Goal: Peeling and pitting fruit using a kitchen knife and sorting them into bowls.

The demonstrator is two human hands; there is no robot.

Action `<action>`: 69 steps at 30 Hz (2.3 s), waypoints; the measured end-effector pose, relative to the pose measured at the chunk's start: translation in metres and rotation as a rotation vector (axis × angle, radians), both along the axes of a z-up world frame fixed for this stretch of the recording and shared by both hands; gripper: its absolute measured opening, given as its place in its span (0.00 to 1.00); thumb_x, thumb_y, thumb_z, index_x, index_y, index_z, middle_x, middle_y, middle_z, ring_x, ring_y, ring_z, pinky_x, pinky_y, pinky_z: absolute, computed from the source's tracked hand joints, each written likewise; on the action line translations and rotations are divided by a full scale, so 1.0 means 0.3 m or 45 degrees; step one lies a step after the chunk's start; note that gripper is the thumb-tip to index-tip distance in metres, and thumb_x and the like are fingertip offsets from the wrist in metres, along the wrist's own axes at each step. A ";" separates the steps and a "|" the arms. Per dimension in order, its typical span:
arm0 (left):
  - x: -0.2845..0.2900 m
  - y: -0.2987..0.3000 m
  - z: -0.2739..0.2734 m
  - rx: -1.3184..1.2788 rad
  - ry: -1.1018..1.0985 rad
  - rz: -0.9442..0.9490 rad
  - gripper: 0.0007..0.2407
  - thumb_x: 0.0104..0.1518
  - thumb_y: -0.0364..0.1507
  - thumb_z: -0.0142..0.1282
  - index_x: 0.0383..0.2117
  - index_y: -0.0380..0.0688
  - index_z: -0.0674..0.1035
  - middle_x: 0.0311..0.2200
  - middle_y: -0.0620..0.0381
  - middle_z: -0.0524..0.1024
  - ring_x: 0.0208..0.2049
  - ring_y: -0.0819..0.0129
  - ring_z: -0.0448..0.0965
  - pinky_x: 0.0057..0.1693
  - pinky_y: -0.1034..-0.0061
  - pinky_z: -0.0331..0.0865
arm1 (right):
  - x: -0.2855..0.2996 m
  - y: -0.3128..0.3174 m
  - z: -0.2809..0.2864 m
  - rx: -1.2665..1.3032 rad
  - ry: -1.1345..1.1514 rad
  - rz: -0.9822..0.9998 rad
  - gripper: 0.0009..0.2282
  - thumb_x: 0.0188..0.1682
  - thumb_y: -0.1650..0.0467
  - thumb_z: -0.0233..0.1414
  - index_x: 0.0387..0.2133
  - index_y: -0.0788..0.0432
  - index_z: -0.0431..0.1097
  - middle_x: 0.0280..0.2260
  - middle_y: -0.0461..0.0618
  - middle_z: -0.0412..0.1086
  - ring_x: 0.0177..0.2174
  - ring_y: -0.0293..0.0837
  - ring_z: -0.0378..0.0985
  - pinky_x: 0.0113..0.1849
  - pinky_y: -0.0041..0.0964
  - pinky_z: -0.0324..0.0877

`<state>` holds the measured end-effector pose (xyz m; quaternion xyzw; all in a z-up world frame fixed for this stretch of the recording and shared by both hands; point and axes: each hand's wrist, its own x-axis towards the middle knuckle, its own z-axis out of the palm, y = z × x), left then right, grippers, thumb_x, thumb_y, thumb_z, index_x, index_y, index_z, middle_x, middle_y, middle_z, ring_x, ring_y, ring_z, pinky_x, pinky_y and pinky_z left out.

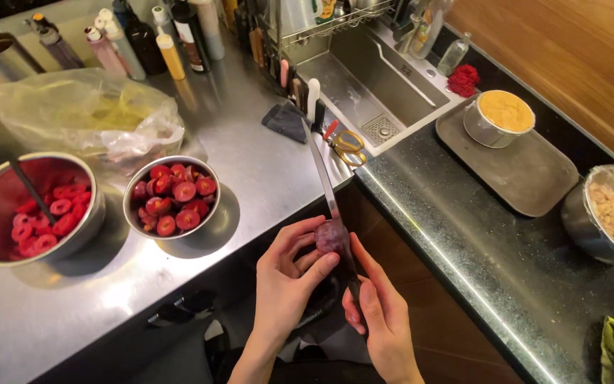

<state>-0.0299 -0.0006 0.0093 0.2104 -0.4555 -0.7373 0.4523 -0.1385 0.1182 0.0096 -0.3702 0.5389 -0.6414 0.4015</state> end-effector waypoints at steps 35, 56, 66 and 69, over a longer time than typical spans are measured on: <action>0.091 0.054 -0.063 -0.658 -0.226 0.278 0.20 0.50 0.15 0.69 0.50 0.34 0.80 0.52 0.50 0.76 0.55 0.64 0.80 0.59 0.71 0.76 | 0.027 0.019 0.003 0.060 -0.226 0.109 0.26 0.56 0.60 0.46 0.65 0.57 0.52 0.19 0.44 0.61 0.18 0.32 0.59 0.22 0.26 0.56; 0.073 0.083 -0.033 -0.991 -0.441 0.489 0.18 0.51 0.19 0.69 0.50 0.36 0.80 0.53 0.49 0.76 0.54 0.63 0.80 0.58 0.74 0.77 | 0.012 0.010 0.015 0.084 -0.247 0.094 0.31 0.54 0.58 0.47 0.70 0.57 0.50 0.21 0.42 0.61 0.21 0.32 0.60 0.23 0.27 0.57; 0.056 0.099 0.017 -0.165 -0.163 0.263 0.18 0.54 0.17 0.64 0.52 0.33 0.77 0.49 0.48 0.78 0.50 0.65 0.82 0.55 0.73 0.80 | 0.003 0.020 -0.005 0.050 -0.148 0.231 0.37 0.53 0.55 0.49 0.73 0.55 0.42 0.19 0.43 0.60 0.20 0.33 0.59 0.23 0.27 0.56; 0.072 0.092 0.041 -0.468 -0.270 0.365 0.19 0.53 0.17 0.66 0.52 0.33 0.77 0.50 0.50 0.77 0.50 0.65 0.82 0.56 0.74 0.80 | 0.008 0.018 0.006 0.037 -0.160 0.232 0.37 0.53 0.55 0.49 0.73 0.56 0.42 0.19 0.43 0.60 0.19 0.34 0.59 0.23 0.27 0.56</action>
